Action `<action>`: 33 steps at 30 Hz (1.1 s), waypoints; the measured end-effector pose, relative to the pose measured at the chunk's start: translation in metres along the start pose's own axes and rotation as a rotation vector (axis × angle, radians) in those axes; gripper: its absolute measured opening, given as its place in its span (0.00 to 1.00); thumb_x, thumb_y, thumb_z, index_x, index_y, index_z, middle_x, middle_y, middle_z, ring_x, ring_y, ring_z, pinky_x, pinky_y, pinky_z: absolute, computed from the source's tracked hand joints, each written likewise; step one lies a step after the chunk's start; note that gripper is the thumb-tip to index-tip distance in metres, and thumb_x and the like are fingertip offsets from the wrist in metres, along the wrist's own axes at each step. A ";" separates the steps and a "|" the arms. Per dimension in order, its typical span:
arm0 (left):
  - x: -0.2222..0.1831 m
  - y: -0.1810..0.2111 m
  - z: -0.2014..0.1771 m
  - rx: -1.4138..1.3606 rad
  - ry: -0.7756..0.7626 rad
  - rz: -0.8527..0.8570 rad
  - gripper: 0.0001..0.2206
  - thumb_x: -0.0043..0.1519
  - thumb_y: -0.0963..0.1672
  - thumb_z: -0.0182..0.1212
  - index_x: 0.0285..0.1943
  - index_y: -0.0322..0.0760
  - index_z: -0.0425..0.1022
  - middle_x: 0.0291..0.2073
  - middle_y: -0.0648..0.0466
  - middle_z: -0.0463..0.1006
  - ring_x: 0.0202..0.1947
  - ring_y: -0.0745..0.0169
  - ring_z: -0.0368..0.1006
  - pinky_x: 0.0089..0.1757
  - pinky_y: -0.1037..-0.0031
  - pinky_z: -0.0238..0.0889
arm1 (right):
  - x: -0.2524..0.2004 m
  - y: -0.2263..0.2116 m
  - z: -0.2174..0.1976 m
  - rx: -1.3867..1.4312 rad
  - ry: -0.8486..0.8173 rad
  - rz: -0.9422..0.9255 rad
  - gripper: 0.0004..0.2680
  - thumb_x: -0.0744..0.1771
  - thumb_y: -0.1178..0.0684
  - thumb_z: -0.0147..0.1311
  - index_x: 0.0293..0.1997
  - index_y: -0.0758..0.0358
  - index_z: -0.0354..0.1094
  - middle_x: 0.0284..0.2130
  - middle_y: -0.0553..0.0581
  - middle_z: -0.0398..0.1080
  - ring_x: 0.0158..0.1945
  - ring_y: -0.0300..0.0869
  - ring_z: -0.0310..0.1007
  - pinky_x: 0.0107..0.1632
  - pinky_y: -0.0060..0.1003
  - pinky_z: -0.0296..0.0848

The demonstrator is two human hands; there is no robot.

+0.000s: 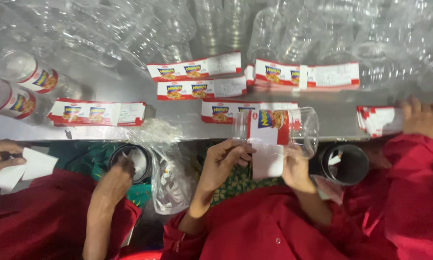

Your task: The person applies labels to plastic jars by hand. The person takes a label from a stack, removes the backing, and carefully wraps it around the middle of a clear plastic jar, repeating this process for multiple jars.

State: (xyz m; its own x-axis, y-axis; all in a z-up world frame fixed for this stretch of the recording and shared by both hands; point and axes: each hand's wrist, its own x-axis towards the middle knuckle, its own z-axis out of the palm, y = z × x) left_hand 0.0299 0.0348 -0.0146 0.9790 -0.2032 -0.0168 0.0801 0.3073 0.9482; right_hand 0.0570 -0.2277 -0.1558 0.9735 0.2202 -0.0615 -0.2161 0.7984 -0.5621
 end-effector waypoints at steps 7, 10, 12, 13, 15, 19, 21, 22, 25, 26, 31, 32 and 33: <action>0.011 0.012 0.020 0.530 0.241 0.020 0.10 0.67 0.45 0.59 0.44 0.33 0.82 0.22 0.50 0.79 0.21 0.72 0.68 0.28 0.76 0.63 | -0.025 -0.008 0.054 -0.717 0.070 -0.152 0.13 0.65 0.73 0.54 0.54 0.68 0.68 0.41 0.55 0.75 0.40 0.33 0.75 0.39 0.23 0.70; 0.004 0.009 0.025 0.549 0.236 0.065 0.10 0.67 0.46 0.59 0.43 0.34 0.81 0.23 0.51 0.80 0.20 0.70 0.68 0.27 0.74 0.62 | -0.025 -0.022 0.083 -1.070 0.100 -0.203 0.11 0.65 0.70 0.56 0.51 0.67 0.71 0.33 0.53 0.77 0.34 0.33 0.78 0.33 0.24 0.71; 0.000 0.009 0.028 0.604 0.248 0.074 0.11 0.67 0.46 0.59 0.41 0.35 0.81 0.23 0.50 0.80 0.19 0.66 0.71 0.26 0.73 0.61 | -0.022 -0.030 0.102 -1.297 0.035 -0.375 0.08 0.66 0.68 0.59 0.48 0.65 0.73 0.31 0.53 0.77 0.33 0.33 0.79 0.33 0.26 0.73; -0.001 0.009 0.030 0.636 0.256 0.068 0.10 0.66 0.46 0.59 0.40 0.35 0.81 0.22 0.49 0.79 0.18 0.63 0.70 0.25 0.72 0.61 | -0.019 -0.033 0.112 -1.406 -0.023 -0.508 0.07 0.66 0.66 0.61 0.46 0.64 0.73 0.33 0.53 0.77 0.34 0.35 0.79 0.35 0.27 0.74; -0.004 0.008 0.030 0.702 0.274 0.053 0.10 0.65 0.46 0.60 0.40 0.36 0.81 0.20 0.47 0.76 0.16 0.58 0.70 0.24 0.69 0.60 | -0.010 -0.038 0.127 -1.576 -0.062 -0.650 0.05 0.65 0.61 0.66 0.41 0.63 0.73 0.31 0.53 0.73 0.31 0.38 0.76 0.34 0.30 0.72; -0.006 -0.004 0.026 0.720 0.289 0.092 0.09 0.65 0.46 0.60 0.39 0.37 0.80 0.20 0.47 0.77 0.19 0.54 0.73 0.25 0.67 0.62 | 0.010 -0.042 0.140 -1.778 -0.055 -0.720 0.09 0.64 0.52 0.70 0.35 0.63 0.72 0.25 0.56 0.68 0.24 0.45 0.69 0.29 0.38 0.66; -0.009 -0.013 0.019 0.796 0.295 0.157 0.07 0.67 0.45 0.60 0.39 0.38 0.80 0.23 0.46 0.78 0.22 0.51 0.76 0.27 0.65 0.64 | 0.027 -0.041 0.135 -1.852 -0.067 -0.710 0.09 0.65 0.50 0.69 0.36 0.62 0.71 0.28 0.56 0.69 0.26 0.47 0.70 0.29 0.40 0.66; -0.016 -0.017 0.015 0.900 0.323 0.171 0.06 0.66 0.45 0.61 0.40 0.39 0.80 0.24 0.46 0.78 0.24 0.49 0.76 0.27 0.62 0.64 | 0.039 -0.040 0.131 -1.887 -0.059 -0.679 0.09 0.65 0.50 0.68 0.37 0.62 0.72 0.29 0.56 0.70 0.27 0.47 0.71 0.28 0.41 0.66; -0.057 -0.033 -0.002 1.196 0.413 0.124 0.06 0.64 0.44 0.60 0.42 0.40 0.81 0.29 0.45 0.81 0.25 0.46 0.77 0.27 0.59 0.66 | 0.070 -0.034 0.111 -1.824 -0.087 -0.551 0.07 0.67 0.52 0.65 0.41 0.62 0.73 0.33 0.56 0.71 0.34 0.47 0.72 0.34 0.41 0.69; -0.075 -0.038 -0.014 1.280 0.449 0.057 0.06 0.64 0.44 0.60 0.44 0.40 0.81 0.31 0.45 0.82 0.24 0.49 0.77 0.26 0.60 0.68 | 0.083 -0.029 0.104 -1.775 -0.103 -0.509 0.06 0.67 0.54 0.64 0.43 0.62 0.73 0.35 0.56 0.71 0.37 0.47 0.73 0.38 0.42 0.70; -0.176 -0.068 -0.075 1.444 0.590 -0.395 0.09 0.62 0.44 0.63 0.49 0.39 0.77 0.38 0.43 0.80 0.33 0.46 0.75 0.35 0.60 0.66 | 0.169 0.000 0.074 -2.131 -0.275 -0.860 0.14 0.66 0.64 0.53 0.56 0.57 0.76 0.54 0.55 0.70 0.59 0.49 0.64 0.61 0.47 0.58; -0.192 -0.072 -0.085 1.449 0.611 -0.468 0.10 0.62 0.44 0.64 0.50 0.38 0.77 0.40 0.42 0.80 0.35 0.45 0.75 0.37 0.59 0.65 | 0.186 0.004 0.072 -2.163 -0.309 -0.906 0.14 0.65 0.63 0.53 0.55 0.56 0.76 0.56 0.55 0.70 0.58 0.49 0.64 0.60 0.47 0.58; -0.205 -0.073 -0.094 1.450 0.626 -0.532 0.11 0.61 0.44 0.65 0.51 0.38 0.76 0.41 0.42 0.79 0.37 0.44 0.74 0.38 0.59 0.65 | 0.200 0.007 0.072 -2.195 -0.343 -0.952 0.15 0.64 0.63 0.53 0.55 0.55 0.76 0.57 0.55 0.70 0.56 0.48 0.63 0.58 0.46 0.58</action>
State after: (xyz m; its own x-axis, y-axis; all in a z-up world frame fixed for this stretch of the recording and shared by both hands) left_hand -0.1590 0.1409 -0.1104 0.8485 0.4943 -0.1892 0.5291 -0.8020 0.2772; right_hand 0.2446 -0.1381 -0.1123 0.6289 0.5273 0.5713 0.6655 -0.7450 -0.0449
